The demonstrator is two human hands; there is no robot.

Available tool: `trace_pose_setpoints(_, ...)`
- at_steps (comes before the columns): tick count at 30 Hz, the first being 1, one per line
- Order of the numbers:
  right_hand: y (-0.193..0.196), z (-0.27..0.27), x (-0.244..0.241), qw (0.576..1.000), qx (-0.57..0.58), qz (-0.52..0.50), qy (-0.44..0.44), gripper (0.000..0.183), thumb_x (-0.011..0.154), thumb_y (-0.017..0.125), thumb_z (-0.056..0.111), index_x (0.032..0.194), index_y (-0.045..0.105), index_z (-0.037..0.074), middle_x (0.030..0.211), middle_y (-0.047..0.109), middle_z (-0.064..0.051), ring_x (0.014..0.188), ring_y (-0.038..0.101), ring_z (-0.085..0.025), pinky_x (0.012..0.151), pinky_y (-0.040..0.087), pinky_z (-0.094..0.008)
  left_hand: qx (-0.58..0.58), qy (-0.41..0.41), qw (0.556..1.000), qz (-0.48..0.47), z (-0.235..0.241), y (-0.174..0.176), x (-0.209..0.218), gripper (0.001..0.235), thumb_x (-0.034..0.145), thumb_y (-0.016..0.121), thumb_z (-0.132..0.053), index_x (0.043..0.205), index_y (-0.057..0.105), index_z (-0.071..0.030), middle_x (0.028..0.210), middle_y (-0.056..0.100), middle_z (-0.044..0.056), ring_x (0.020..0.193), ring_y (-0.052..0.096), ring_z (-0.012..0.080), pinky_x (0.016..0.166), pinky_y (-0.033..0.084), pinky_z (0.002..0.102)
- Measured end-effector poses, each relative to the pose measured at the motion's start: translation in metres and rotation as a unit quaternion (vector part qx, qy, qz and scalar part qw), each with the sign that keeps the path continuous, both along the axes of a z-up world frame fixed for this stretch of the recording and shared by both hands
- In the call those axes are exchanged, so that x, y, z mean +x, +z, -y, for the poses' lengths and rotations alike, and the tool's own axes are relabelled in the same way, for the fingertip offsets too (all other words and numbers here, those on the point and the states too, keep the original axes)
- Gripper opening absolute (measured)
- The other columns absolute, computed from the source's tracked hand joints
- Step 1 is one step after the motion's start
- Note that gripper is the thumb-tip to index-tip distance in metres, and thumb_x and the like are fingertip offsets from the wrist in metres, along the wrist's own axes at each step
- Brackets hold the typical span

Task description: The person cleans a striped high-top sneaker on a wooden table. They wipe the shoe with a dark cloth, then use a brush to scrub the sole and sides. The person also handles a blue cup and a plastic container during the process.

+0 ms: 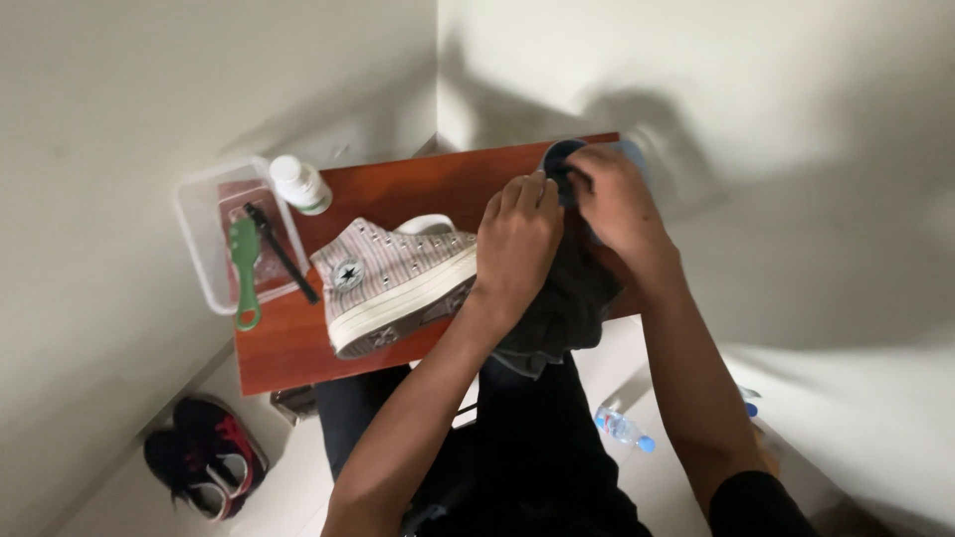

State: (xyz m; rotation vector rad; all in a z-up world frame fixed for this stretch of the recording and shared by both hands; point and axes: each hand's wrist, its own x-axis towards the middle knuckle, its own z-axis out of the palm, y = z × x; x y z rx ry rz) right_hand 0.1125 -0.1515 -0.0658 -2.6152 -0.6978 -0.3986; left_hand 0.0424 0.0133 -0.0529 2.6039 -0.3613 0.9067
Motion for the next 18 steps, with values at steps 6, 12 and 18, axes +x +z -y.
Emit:
trace_pose_setpoints(6, 0.003, -0.015, 0.01, 0.977, -0.164, -0.135, -0.006, 0.025, 0.083, 0.067, -0.001, 0.106, 0.074, 0.006, 0.099, 0.073, -0.011, 0.102, 0.07, -0.033, 0.095, 0.055, -0.045, 0.013, 0.008, 1.0, -0.026, 0.013, -0.025, 0.029, 0.021, 0.088, 0.073, -0.014, 0.108, 0.075, -0.008, 0.104, 0.073, 0.007, 0.1, 0.072, 0.0242, 0.084, 0.058, 0.035)
trace_pose_setpoints(12, 0.018, -0.023, 0.012, 0.941, -0.283, -0.185, -0.002, 0.026, 0.086, 0.057, -0.007, 0.107, 0.072, -0.005, 0.099, 0.072, -0.019, 0.097, 0.068, -0.036, 0.101, 0.051, -0.046, -0.011, -0.02, 0.999, -0.03, 0.005, -0.032, 0.032, 0.02, 0.091, 0.069, -0.011, 0.11, 0.075, -0.007, 0.11, 0.072, 0.008, 0.104, 0.071, 0.0245, 0.086, 0.058, 0.034)
trace_pose_setpoints(18, 0.021, -0.015, 0.052, 0.897, -0.315, -0.308, 0.039, 0.024, 0.085, 0.052, 0.003, 0.09, 0.075, 0.009, 0.079, 0.073, -0.008, 0.069, 0.071, -0.029, 0.059, 0.053, -0.04, -0.014, -0.028, 0.998, -0.046, -0.003, -0.033, 0.026, 0.021, 0.094, 0.068, -0.015, 0.113, 0.074, -0.009, 0.111, 0.071, 0.006, 0.106, 0.07, 0.0224, 0.087, 0.058, 0.033)
